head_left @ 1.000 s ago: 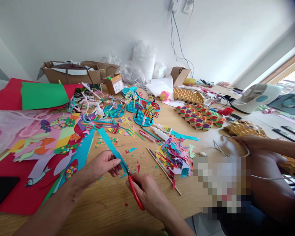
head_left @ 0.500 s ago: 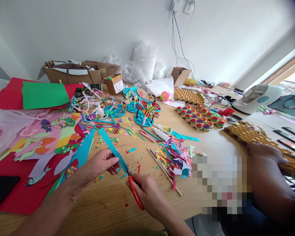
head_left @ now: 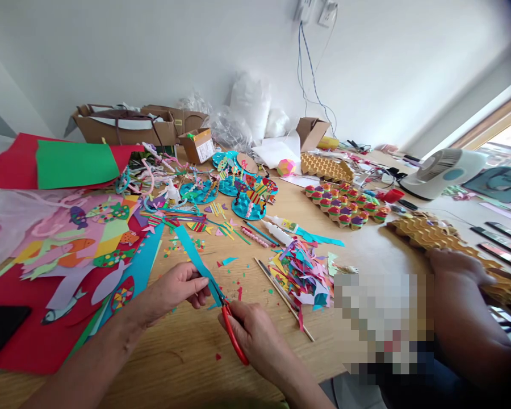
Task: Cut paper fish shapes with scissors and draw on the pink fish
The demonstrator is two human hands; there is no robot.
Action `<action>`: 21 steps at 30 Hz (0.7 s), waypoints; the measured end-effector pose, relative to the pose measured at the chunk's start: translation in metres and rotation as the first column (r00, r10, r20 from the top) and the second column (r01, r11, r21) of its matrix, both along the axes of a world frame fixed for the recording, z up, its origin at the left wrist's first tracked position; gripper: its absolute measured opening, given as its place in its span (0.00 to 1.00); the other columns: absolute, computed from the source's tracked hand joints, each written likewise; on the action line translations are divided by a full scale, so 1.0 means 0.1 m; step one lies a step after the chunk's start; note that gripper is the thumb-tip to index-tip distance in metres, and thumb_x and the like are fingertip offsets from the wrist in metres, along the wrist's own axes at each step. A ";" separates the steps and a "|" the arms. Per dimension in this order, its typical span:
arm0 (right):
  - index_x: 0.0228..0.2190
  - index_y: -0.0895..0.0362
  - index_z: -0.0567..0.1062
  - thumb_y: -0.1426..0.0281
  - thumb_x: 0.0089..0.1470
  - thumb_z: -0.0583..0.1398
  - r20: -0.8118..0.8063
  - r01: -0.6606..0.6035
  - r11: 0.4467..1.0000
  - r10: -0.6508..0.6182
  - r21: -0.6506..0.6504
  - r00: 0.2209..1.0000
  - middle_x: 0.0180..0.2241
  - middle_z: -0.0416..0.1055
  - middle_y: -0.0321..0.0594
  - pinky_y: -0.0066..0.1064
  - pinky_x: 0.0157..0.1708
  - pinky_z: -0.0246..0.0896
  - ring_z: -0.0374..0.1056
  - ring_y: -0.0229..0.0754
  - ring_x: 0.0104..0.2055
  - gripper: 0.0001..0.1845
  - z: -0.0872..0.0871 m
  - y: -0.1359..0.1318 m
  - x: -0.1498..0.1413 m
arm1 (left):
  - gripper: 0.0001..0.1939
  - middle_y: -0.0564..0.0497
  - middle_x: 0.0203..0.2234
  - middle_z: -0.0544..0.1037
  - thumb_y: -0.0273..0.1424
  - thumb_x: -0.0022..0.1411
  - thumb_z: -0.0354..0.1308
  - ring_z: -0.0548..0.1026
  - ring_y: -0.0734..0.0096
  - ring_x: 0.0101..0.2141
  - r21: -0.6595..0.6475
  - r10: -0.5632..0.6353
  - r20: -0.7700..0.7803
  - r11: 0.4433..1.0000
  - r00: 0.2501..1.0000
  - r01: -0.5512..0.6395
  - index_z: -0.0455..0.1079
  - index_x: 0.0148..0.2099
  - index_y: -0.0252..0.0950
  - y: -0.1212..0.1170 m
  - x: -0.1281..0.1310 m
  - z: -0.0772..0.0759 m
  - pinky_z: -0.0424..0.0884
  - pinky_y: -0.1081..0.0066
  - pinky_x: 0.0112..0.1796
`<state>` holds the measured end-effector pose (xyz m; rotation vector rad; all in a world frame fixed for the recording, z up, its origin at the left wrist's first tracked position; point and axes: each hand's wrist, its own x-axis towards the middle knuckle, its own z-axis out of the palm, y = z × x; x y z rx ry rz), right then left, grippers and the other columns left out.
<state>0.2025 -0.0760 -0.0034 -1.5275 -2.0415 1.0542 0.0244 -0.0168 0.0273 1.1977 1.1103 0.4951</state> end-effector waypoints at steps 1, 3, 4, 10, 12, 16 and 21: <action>0.18 0.58 0.62 0.64 0.58 0.48 0.005 0.000 1.000 0.000 0.005 1.000 0.16 0.54 0.30 0.24 0.20 0.41 0.48 0.31 0.19 0.19 -0.01 0.00 0.00 | 0.15 0.53 0.20 0.72 0.41 0.46 0.58 0.70 0.72 0.22 0.000 0.001 0.000 1.000 1.000 -0.001 0.67 0.27 0.32 0.00 0.00 0.00 0.66 0.70 0.26; 0.18 0.58 0.62 0.65 0.57 0.48 0.015 0.002 1.000 -0.002 0.007 1.000 0.16 0.54 0.30 0.24 0.20 0.40 0.48 0.31 0.19 0.19 -0.01 -0.01 0.00 | 0.15 0.53 0.20 0.72 0.41 0.46 0.58 0.70 0.72 0.22 0.000 0.003 0.004 1.000 1.000 -0.003 0.67 0.27 0.33 0.00 0.00 0.01 0.66 0.71 0.26; 0.18 0.58 0.63 0.65 0.57 0.49 0.017 0.004 1.000 -0.004 0.006 1.000 0.16 0.54 0.30 0.24 0.20 0.40 0.48 0.31 0.19 0.18 -0.02 -0.01 -0.01 | 0.15 0.53 0.20 0.72 0.41 0.46 0.58 0.70 0.72 0.22 -0.001 0.006 0.007 1.000 1.000 -0.005 0.67 0.27 0.33 -0.01 0.01 0.01 0.66 0.71 0.26; 0.19 0.58 0.64 0.66 0.57 0.48 0.010 0.003 1.000 -0.003 0.017 1.000 0.17 0.55 0.30 0.24 0.20 0.41 0.49 0.31 0.20 0.18 -0.02 0.01 -0.02 | 0.14 0.53 0.20 0.72 0.41 0.46 0.58 0.69 0.74 0.21 -0.025 -0.031 0.034 0.999 0.999 0.032 0.68 0.27 0.33 -0.02 0.01 -0.03 0.66 0.72 0.26; 0.20 0.58 0.65 0.66 0.57 0.48 0.010 0.002 1.000 -0.003 0.018 1.000 0.17 0.55 0.31 0.24 0.20 0.41 0.49 0.31 0.20 0.17 -0.02 0.02 -0.02 | 0.14 0.54 0.20 0.72 0.41 0.46 0.58 0.69 0.74 0.21 -0.029 -0.043 0.041 0.999 0.998 0.044 0.67 0.27 0.33 -0.02 0.00 -0.04 0.66 0.72 0.26; 0.19 0.58 0.64 0.65 0.57 0.48 0.020 0.013 1.000 -0.013 0.014 1.000 0.17 0.56 0.31 0.24 0.20 0.41 0.49 0.31 0.20 0.18 -0.03 0.01 -0.02 | 0.14 0.54 0.21 0.71 0.41 0.46 0.59 0.69 0.75 0.21 -0.038 -0.041 0.050 0.998 0.998 0.043 0.67 0.28 0.33 -0.02 0.01 -0.07 0.66 0.72 0.25; 0.19 0.58 0.63 0.65 0.57 0.49 0.043 0.024 0.999 -0.025 0.032 0.999 0.17 0.58 0.32 0.24 0.20 0.41 0.50 0.32 0.20 0.17 -0.03 -0.01 -0.02 | 0.15 0.54 0.21 0.71 0.41 0.47 0.58 0.69 0.75 0.21 -0.055 -0.036 0.067 0.998 0.997 0.039 0.66 0.28 0.33 -0.04 0.00 -0.07 0.65 0.73 0.25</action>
